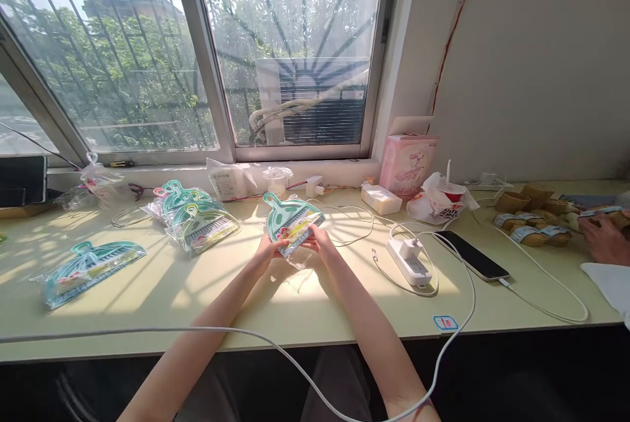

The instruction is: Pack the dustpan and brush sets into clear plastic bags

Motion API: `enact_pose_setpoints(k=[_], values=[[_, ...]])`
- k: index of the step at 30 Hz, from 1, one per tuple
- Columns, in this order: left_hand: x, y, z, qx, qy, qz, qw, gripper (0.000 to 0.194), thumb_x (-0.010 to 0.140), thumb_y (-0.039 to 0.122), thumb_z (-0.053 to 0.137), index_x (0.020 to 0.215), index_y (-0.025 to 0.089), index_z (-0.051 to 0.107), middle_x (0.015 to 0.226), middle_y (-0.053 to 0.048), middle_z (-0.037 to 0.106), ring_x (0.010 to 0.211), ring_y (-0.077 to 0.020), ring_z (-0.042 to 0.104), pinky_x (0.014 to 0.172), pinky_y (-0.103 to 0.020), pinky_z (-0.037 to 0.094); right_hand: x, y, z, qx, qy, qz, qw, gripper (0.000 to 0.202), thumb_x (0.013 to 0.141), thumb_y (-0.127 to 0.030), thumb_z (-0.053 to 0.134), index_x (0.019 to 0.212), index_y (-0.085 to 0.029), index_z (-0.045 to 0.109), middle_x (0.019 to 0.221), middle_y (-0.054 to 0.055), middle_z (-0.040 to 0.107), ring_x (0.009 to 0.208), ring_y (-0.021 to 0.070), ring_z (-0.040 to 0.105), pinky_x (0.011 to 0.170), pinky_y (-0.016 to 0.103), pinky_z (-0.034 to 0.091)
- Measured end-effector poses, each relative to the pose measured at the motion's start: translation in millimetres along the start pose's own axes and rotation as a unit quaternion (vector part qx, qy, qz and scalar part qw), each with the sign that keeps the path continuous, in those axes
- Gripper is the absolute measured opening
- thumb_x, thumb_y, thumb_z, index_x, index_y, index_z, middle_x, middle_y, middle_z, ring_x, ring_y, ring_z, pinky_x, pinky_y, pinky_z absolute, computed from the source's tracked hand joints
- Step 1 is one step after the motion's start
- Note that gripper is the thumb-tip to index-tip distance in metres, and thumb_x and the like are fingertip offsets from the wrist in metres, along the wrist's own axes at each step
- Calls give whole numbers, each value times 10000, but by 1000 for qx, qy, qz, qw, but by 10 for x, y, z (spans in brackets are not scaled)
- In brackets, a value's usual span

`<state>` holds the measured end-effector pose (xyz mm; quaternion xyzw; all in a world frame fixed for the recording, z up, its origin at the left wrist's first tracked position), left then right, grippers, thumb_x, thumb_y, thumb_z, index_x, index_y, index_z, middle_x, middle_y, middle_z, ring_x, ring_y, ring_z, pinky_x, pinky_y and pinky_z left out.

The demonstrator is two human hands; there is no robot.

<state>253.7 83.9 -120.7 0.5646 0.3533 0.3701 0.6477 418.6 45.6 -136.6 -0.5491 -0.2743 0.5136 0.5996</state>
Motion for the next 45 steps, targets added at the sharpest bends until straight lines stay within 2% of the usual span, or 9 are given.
enact_pose_setpoints(k=[4,10,13,18,26,32,39,43,45], values=[[91,73,-269,-36,53,-6,998,516,686,171,842,1181,192,696,1103,-115,811,899,-291,781,704,-385,673,-22,-276,-165,-185,26,-76,979,279,1005,-315,553,972,-151,776,847,175,777,878,297,792,909,458,657],[61,260,-559,-84,46,40,995,388,698,232,829,1069,222,716,1102,-112,789,1087,-325,755,862,-419,672,-515,-923,-76,-465,112,-456,751,633,847,-58,607,1418,-322,682,1558,91,589,1420,308,552,1174,522,490],[13,254,-562,-89,1,48,995,448,693,270,832,1131,231,745,1109,-121,791,1049,-314,762,896,-425,665,-580,-950,-38,-484,124,-481,720,417,864,-105,697,1180,-355,801,1525,63,606,1458,349,469,1189,580,423],[28,104,-507,-73,-50,1,996,428,660,279,877,1067,232,755,1024,-108,800,942,-269,774,849,-376,665,-564,-1066,-96,-428,126,-478,756,95,878,-260,799,801,-306,830,1313,79,679,1297,354,537,1130,555,426],[-29,-75,-258,45,-129,-62,989,410,667,318,922,1037,210,784,914,-112,800,737,-283,763,645,-404,651,-322,-806,-131,-434,72,-401,803,83,903,-259,726,856,-262,794,1249,113,670,1275,360,526,1140,574,376],[-35,-122,-210,35,-123,-66,990,518,693,299,919,1169,189,745,1028,-135,797,770,-281,778,751,-433,664,-177,-616,-273,-330,72,-354,872,140,848,-286,750,985,-257,752,1358,117,613,1350,349,519,1195,555,402],[-78,-5,-177,23,-143,-56,988,506,751,325,903,1210,197,731,983,-102,791,770,-249,769,714,-373,660,-56,-264,-220,-89,-71,-148,982,335,776,-272,797,1102,-221,740,1042,84,777,914,253,731,805,366,622],[-225,145,66,-9,-202,-25,979,743,805,518,866,1439,223,613,1210,-166,768,1022,-340,781,754,-399,666,15,-303,-417,-39,-10,-142,989,337,704,-266,842,1021,-206,742,907,48,798,830,228,747,731,334,640],[-217,162,129,12,-162,-2,987,940,731,446,942,1546,263,511,1385,-193,701,1061,-349,771,749,-386,663,36,-332,-494,-35,22,-157,987,367,687,-275,848,1030,-212,735,911,39,799,819,228,751,706,339,649]])
Point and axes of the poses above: each hand's wrist, its own x-axis towards the middle knuckle, its own z-axis out of the palm, y = z × x, the point moved 10 cm from there along x, towards the middle knuckle
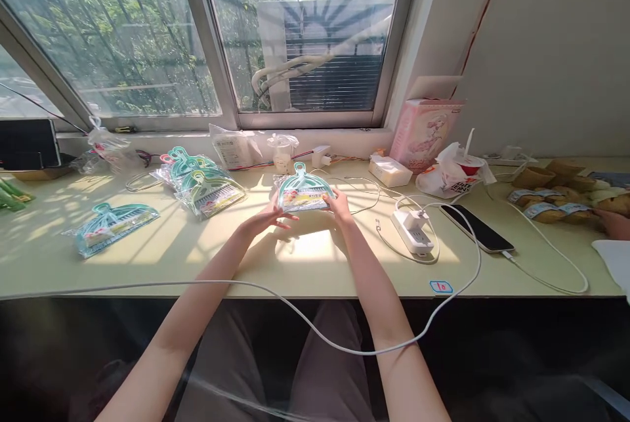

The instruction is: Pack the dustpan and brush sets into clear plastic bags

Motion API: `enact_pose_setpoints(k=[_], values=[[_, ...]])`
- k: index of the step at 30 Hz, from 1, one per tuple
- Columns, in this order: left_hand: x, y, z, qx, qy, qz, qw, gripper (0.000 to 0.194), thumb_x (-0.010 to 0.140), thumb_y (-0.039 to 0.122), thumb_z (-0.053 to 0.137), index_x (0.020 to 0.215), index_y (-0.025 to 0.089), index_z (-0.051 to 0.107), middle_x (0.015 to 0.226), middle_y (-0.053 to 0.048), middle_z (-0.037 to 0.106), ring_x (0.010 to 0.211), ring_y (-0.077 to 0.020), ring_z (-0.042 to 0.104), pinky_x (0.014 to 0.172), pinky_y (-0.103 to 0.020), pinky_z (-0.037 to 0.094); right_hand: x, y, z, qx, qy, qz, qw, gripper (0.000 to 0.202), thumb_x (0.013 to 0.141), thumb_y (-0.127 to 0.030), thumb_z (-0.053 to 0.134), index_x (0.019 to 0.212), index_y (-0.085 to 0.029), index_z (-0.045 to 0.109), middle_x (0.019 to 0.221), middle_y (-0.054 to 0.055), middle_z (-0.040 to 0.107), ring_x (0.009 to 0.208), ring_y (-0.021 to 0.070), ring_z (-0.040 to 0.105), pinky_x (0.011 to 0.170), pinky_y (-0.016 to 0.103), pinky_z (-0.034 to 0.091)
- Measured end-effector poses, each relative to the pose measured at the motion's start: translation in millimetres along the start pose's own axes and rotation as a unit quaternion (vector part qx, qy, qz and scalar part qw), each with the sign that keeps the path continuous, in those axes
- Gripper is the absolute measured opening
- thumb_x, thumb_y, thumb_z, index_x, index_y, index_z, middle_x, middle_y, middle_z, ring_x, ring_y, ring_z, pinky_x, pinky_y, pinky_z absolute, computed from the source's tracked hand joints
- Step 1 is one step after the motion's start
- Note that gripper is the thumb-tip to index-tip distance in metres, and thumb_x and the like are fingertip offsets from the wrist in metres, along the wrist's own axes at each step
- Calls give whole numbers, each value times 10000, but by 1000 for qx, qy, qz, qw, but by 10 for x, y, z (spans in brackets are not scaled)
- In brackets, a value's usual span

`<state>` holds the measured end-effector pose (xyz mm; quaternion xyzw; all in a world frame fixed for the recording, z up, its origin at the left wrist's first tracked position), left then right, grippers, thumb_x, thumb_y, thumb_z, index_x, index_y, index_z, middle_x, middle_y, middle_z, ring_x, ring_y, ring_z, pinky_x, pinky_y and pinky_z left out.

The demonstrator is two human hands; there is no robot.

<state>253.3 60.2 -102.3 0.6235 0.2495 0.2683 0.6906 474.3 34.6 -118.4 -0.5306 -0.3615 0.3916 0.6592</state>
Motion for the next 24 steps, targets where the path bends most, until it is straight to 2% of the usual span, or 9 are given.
enact_pose_setpoints(k=[2,5,8,13,15,17,19,22,24], values=[[60,-28,-82,27,106,7,994,1048,719,354,960,1610,285,412,1461,-201,655,970,-300,780,733,-370,660,6,-3,-24,-1,19,-7,1000,399,679,-275,840,1056,-209,726,917,37,796,814,232,751,700,354,661],[145,-107,-234,17,224,-3,974,761,882,338,813,1547,198,472,1349,-193,714,807,-219,769,733,-364,661,-27,-16,41,11,22,-16,1000,490,682,-282,834,1148,-201,704,934,49,791,834,249,751,725,394,679],[135,-152,-380,-15,275,-20,961,416,941,288,711,1313,121,632,1101,-157,780,720,-197,757,702,-337,660,-96,-52,207,15,-10,-29,999,588,700,-347,862,1241,-205,684,1004,79,794,891,275,756,760,433,685],[-281,1,-601,-29,317,4,948,337,897,213,705,1218,126,655,962,-94,784,657,-196,753,638,-329,665,-231,-29,543,17,-106,-9,994,761,725,-491,900,1384,-232,620,1100,99,803,922,299,784,774,445,678],[-582,174,-781,-37,342,44,938,304,886,206,710,1173,119,663,953,-91,779,684,-200,762,638,-327,674,-278,12,660,7,-152,11,988,764,779,-538,871,1439,-275,588,1159,99,803,919,301,805,778,431,674],[-1015,388,-1117,-55,398,96,911,241,888,210,721,1105,121,667,948,-96,771,732,-207,773,648,-318,679,-297,3,692,6,-169,5,986,696,856,-567,807,1464,-324,569,1292,102,778,963,299,813,795,419,671],[-1611,605,-1602,-75,489,153,855,183,890,170,713,1060,139,653,965,-90,767,781,-210,780,680,-319,686,-286,5,648,-2,-157,-1,988,600,922,-571,734,1451,-332,580,1357,112,755,964,294,812,776,409,669],[-2589,854,-2360,-72,617,209,755,131,916,92,660,1020,156,613,959,-63,758,871,-220,782,780,-381,695,-283,68,598,-27,-145,17,989,451,969,-526,678,1353,-289,658,1304,137,774,909,292,806,753,412,670],[-3061,1004,-2748,-34,647,231,726,150,929,12,579,1000,144,577,890,-40,742,898,-221,768,814,-423,686,-303,113,609,-39,-148,30,988,359,970,-483,682,1256,-268,715,1250,145,786,871,288,799,746,418,675]])
Point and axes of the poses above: each hand's wrist, its own x-axis towards the middle knuckle, its own z-axis out of the palm, y = z × x, the point moved 10 cm from there along x, towards the middle knuckle
